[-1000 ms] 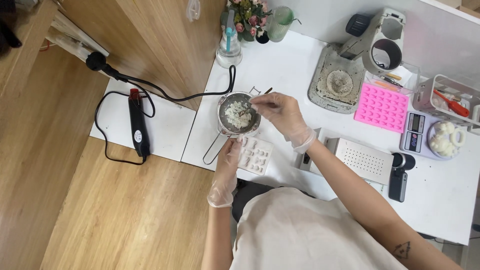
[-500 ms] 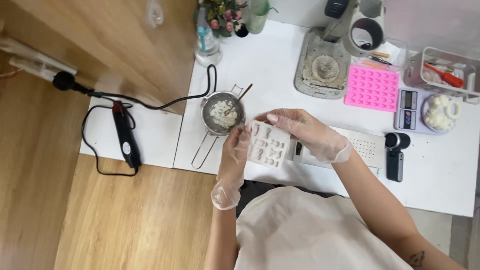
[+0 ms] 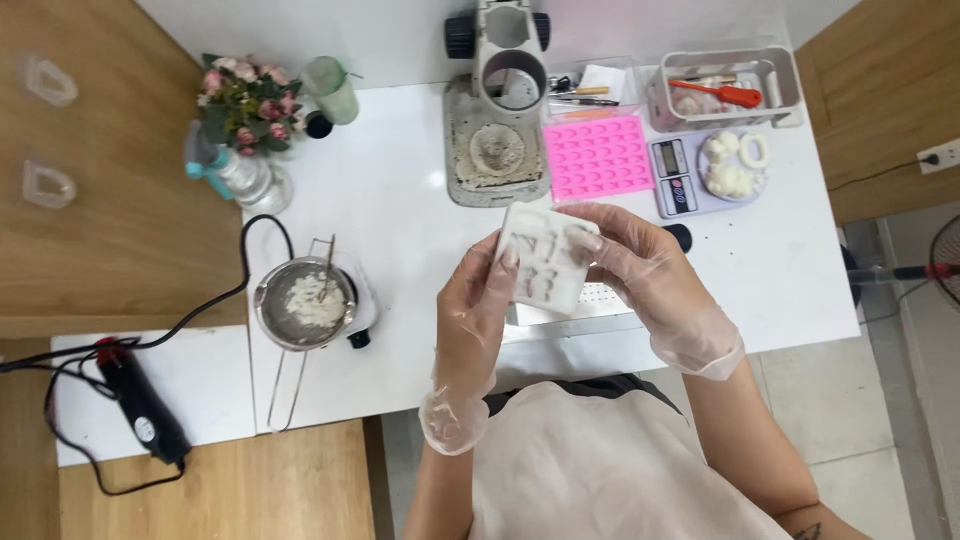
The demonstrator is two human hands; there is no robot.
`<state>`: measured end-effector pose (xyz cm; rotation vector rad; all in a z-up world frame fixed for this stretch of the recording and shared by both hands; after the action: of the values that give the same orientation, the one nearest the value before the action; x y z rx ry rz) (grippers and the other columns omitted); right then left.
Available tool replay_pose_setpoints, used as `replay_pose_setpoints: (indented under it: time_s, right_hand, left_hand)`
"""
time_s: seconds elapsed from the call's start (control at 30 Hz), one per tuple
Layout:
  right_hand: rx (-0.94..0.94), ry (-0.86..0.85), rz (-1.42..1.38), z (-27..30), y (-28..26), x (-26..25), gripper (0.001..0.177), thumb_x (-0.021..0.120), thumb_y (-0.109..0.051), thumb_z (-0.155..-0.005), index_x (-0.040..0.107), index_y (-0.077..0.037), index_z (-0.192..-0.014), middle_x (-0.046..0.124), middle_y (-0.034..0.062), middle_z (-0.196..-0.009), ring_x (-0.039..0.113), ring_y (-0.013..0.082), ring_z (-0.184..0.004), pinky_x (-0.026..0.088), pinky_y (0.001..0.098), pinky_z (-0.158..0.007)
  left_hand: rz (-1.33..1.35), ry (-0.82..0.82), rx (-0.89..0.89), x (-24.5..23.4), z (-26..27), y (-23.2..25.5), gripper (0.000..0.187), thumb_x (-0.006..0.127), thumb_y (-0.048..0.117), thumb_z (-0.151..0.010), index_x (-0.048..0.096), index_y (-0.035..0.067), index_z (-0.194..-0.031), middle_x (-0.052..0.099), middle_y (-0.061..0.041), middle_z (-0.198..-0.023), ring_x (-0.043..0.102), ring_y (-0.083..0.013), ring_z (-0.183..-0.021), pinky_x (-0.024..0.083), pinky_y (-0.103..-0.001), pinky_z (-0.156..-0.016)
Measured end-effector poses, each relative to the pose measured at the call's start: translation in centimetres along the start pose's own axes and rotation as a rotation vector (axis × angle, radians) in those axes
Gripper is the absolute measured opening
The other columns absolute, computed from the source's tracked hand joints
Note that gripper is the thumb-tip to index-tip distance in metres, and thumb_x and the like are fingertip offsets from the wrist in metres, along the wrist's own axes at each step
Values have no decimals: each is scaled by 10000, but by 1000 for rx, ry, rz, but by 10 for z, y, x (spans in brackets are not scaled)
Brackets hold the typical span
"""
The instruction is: Melting wax chunks in a pot using a heat gun while stirring.
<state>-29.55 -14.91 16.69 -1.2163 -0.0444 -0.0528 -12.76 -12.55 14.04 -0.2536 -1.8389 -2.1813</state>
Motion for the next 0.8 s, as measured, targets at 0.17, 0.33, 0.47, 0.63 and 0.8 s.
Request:
replay_pose_setpoints:
  time_s: [0.17,0.33,0.47,0.63,0.8]
  right_hand:
    - [-43,49,126,2,-5,-48,289,661,-116,-958,724,37,-1195,724,142,-948,626,159,-802,583,315,-746]
    - [-81,92,129,7,-25,-71,178,706,-123,-951,784,11,-1040,678,68,-779,567,100,-728,531,247,-695]
    - [-145,43,229,1,-45,-87,119,745,-48,-892,797,12,-981,685,112,-729,590,121,-701,549,271,-673]
    - [-100,-12,249,-4,-53,-103,179,750,58,-797,793,50,-971,725,166,-715,683,172,-649,592,311,-648]
    - [-120,-17,144,-14,-51,-117,191,751,66,-788,761,97,-976,704,192,-697,701,197,-654,600,320,-646]
  left_hand:
    - [-34,-33,-159,41,-7,1,306,707,199,-927,713,44,-1192,707,-88,-896,577,-104,-815,526,-254,-722]
    - [-88,-69,-283,70,-11,10,356,740,185,-883,710,2,-1186,741,-185,-923,635,-178,-847,568,-339,-830]
    - [-205,-189,-271,88,-21,21,307,797,179,-838,744,20,-1095,751,-154,-843,638,-166,-760,579,-330,-737]
    - [-298,-278,-294,108,-27,26,284,813,167,-813,746,32,-1054,758,-137,-813,674,-162,-724,588,-317,-705]
    - [-229,-183,-351,115,-34,31,443,837,157,-747,616,43,-1113,728,-151,-946,657,-199,-830,597,-288,-712]
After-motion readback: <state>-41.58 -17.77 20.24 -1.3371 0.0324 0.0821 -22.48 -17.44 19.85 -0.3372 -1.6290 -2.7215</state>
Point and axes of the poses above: each hand's wrist, its own z-axis away from the middle knuckle, its own x-axis out of the palm, y = z × x, the point moved 10 cm from there along -z, towards the middle knuckle
